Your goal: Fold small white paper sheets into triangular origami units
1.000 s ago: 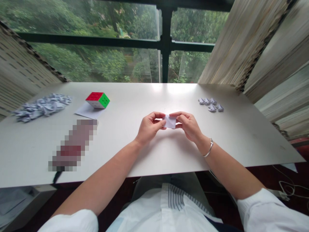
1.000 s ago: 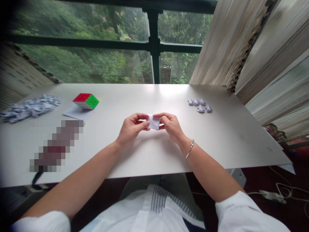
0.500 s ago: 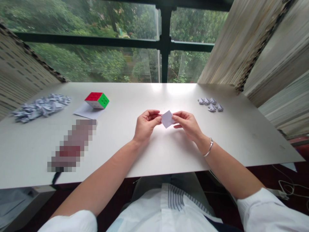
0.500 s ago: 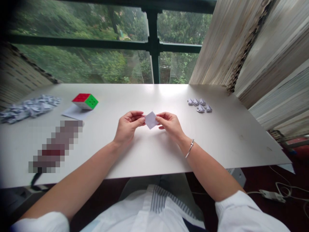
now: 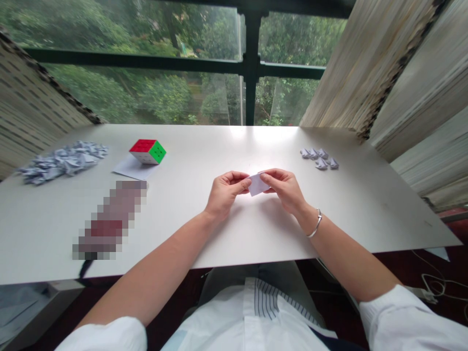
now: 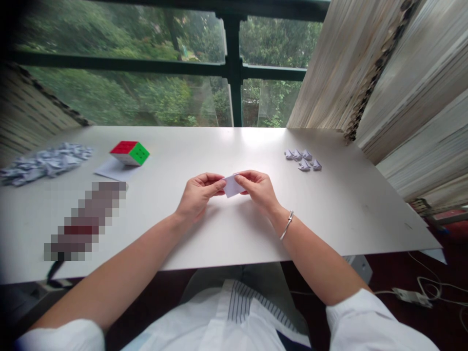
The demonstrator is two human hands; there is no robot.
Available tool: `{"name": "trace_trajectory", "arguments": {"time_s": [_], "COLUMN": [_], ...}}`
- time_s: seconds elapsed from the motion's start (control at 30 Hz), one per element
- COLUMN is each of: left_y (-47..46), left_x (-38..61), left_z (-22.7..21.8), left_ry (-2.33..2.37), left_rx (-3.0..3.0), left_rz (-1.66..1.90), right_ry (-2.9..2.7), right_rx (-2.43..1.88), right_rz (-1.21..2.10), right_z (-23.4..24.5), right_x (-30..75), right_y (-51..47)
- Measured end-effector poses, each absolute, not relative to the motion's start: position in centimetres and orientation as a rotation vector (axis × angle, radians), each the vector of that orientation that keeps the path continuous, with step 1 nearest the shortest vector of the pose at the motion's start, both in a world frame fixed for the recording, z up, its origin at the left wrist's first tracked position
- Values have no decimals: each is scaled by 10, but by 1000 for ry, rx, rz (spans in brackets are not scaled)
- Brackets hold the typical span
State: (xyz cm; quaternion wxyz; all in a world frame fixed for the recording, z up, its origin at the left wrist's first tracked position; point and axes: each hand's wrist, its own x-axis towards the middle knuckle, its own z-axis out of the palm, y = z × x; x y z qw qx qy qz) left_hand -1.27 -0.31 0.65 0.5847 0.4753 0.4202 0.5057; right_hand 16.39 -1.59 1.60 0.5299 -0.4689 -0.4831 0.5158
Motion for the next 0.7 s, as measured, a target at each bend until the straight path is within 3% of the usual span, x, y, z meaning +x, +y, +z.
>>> {"name": "trace_trajectory", "arguments": {"time_s": [0.7], "left_y": [-1], "left_x": [-11], "left_z": [7], "left_ry": [1022], "left_rx": [1115], "left_rz": [1295], "right_ry": [-1125], "right_rx": [-1131], "right_rz": [1355], "right_z": [13], "right_x": [158], "right_y": [-18]}}
